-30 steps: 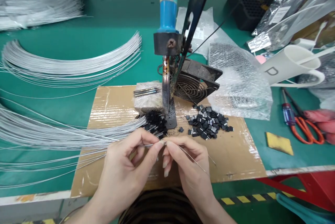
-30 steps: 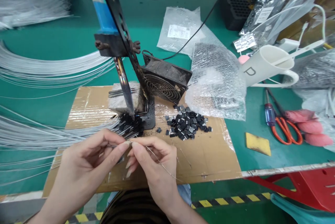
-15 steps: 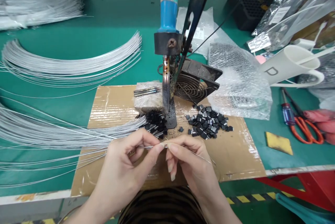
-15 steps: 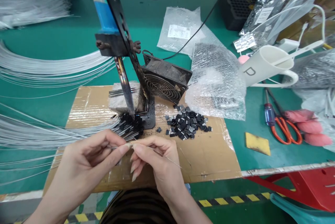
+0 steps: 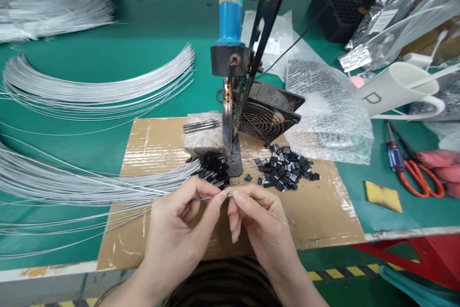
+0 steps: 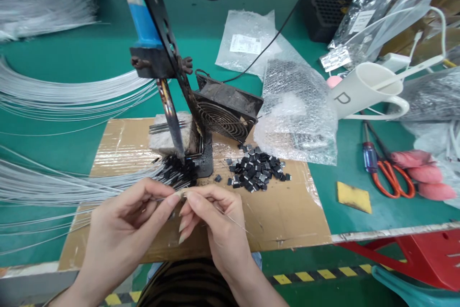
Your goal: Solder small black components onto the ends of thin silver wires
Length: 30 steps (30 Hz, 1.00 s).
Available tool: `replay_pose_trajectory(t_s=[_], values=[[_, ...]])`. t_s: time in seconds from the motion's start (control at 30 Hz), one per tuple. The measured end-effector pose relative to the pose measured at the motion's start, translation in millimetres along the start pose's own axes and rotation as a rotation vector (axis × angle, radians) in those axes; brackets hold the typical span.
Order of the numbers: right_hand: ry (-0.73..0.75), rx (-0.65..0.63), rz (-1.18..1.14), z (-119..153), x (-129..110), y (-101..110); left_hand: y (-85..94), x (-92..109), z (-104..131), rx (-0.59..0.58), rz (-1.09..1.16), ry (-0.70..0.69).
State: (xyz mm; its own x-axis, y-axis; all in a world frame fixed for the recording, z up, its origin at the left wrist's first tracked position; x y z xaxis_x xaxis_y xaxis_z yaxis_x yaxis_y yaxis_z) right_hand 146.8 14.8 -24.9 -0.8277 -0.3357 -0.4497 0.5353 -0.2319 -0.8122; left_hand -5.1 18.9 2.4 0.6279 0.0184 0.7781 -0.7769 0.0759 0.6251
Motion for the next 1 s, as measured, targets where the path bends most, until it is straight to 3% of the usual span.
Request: replay_pose_trajectory(t_s=[0.33, 0.87, 1.0], values=[[0.007, 0.019, 0.0, -0.4, 0.9, -2.0, -2.9, 1.8, -1.0, 0.078, -0.069, -0.101], [0.065, 0.069, -0.03, 2.4, 5.4, -6.1, -14.4, 0.5, 4.8, 0.074, 0.168, 0.057], [0.099, 0.063, 0.032, 1.4, 3.2, -2.8, -10.4, 3.0, -0.4, 0.132, 0.151, 0.054]])
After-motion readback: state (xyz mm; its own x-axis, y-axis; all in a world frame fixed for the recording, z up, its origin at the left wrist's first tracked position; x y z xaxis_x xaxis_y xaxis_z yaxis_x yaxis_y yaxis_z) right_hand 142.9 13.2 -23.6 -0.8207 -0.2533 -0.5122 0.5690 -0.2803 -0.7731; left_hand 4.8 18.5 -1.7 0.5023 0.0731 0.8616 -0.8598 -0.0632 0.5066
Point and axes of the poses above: each hand's wrist, its own z-axis away from the middle knuckle, its own y-axis out of the back of the hand, x = y × z, the point moved 1 cm from there along -z, towards the middle knuckle, and after that the axes turned 11 degrees about -z, right-handed, at the moved point
